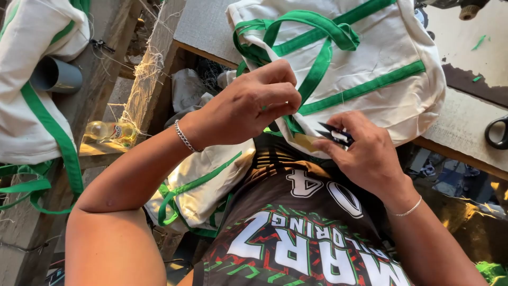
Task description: Finishing the assembly of tote bags by trimming excess threads and securing straps using a sewing machine and scissors.
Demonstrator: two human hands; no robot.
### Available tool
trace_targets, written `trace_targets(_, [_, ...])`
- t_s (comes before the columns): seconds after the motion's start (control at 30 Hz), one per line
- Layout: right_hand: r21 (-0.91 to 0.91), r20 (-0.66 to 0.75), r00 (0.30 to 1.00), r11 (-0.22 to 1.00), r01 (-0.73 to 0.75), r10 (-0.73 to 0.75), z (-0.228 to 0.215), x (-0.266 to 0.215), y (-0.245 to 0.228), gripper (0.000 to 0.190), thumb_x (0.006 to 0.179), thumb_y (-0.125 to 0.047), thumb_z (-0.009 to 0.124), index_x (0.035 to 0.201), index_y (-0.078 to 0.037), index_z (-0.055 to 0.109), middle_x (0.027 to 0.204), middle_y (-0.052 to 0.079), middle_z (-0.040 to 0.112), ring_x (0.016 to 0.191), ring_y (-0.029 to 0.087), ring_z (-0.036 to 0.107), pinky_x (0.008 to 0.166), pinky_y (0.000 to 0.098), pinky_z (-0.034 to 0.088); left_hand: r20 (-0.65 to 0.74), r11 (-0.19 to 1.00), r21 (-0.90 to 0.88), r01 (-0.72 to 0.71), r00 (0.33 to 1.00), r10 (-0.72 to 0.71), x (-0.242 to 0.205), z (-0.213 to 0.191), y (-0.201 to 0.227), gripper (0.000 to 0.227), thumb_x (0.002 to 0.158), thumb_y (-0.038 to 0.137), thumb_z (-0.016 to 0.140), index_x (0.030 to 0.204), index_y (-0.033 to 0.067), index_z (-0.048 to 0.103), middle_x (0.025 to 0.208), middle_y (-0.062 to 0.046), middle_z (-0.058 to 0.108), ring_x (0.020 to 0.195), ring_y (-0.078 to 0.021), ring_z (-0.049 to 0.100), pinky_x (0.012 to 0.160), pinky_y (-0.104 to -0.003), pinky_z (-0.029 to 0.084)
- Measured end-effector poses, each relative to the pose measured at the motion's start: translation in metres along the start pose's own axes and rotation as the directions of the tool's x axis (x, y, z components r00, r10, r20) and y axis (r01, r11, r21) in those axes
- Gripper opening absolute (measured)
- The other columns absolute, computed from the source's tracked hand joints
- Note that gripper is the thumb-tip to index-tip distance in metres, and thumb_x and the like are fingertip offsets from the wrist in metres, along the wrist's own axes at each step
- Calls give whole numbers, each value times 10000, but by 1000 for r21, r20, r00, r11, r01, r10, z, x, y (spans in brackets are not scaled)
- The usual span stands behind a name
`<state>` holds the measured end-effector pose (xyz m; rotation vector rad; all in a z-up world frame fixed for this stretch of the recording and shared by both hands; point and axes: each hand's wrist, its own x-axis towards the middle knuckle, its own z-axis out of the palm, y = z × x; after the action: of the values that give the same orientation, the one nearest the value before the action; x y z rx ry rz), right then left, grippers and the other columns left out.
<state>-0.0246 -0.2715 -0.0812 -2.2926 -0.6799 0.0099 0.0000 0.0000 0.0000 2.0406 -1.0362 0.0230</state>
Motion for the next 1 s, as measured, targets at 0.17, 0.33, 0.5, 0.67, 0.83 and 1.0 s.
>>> trace_targets(0.17, [-79, 61, 990, 988, 132, -128, -14, 5, -17, 361, 947, -288, 745, 1192, -47, 634, 1037, 116, 640, 747, 311, 643, 660, 441, 505, 0, 999, 0, -36, 999, 36, 3, -1, 7, 108, 1098, 51, 508, 1010, 14, 558, 1016, -127, 515, 811, -274, 547, 694, -370, 443])
trace_targets(0.33, [-125, 144, 968, 967, 223, -205, -14, 18, -25, 245, 959, -206, 728, 1132, -62, 631, 963, 123, 637, 730, 363, 641, 575, 479, 479, -4, 997, 45, -70, 998, 70, 3, -1, 10, 123, 1105, 66, 488, 1011, 24, 555, 993, -128, 520, 818, -305, 537, 700, -398, 427])
trace_targets(0.5, [-73, 157, 958, 965, 253, -239, -7, 26, -26, 149, 1022, -197, 653, 977, -67, 595, 832, 104, 575, 640, 360, 577, 549, 472, 422, 12, 993, 8, -121, 993, 121, 8, 2, 12, 155, 1109, 83, 457, 1005, -5, 529, 972, -147, 496, 809, -314, 512, 694, -402, 412])
trace_targets(0.67, [-136, 193, 968, 973, 188, -161, -5, 15, -11, 198, 973, -241, 699, 1036, -87, 593, 915, 86, 604, 739, 333, 616, 602, 477, 459, -176, 989, -62, -135, 977, 123, 29, 5, 18, 102, 1097, 14, 488, 1006, 3, 532, 997, -123, 518, 819, -268, 525, 729, -365, 441])
trace_targets(0.83, [-186, 270, 962, 979, 84, -31, -2, 4, -3, 494, 852, -503, 804, 768, -124, 499, 633, 88, 613, 581, 355, 608, 561, 467, 398, -84, 964, -231, -134, 990, 118, 52, 31, -16, 281, 1149, 120, 630, 1421, 122, 563, 1463, -106, 584, 1382, -279, 637, 1212, -418, 531])
trace_targets(1.0, [-248, 362, 889, 890, 384, -282, 20, 23, -29, 561, 987, -307, 616, 1524, -291, 456, 1113, 68, 614, 655, 433, 636, 435, 569, 454, -35, 873, -455, -176, 983, 180, 73, 18, -69, 536, 983, -310, 487, 1364, 39, 630, 1485, -144, 556, 1438, -321, 545, 1138, -448, 609])
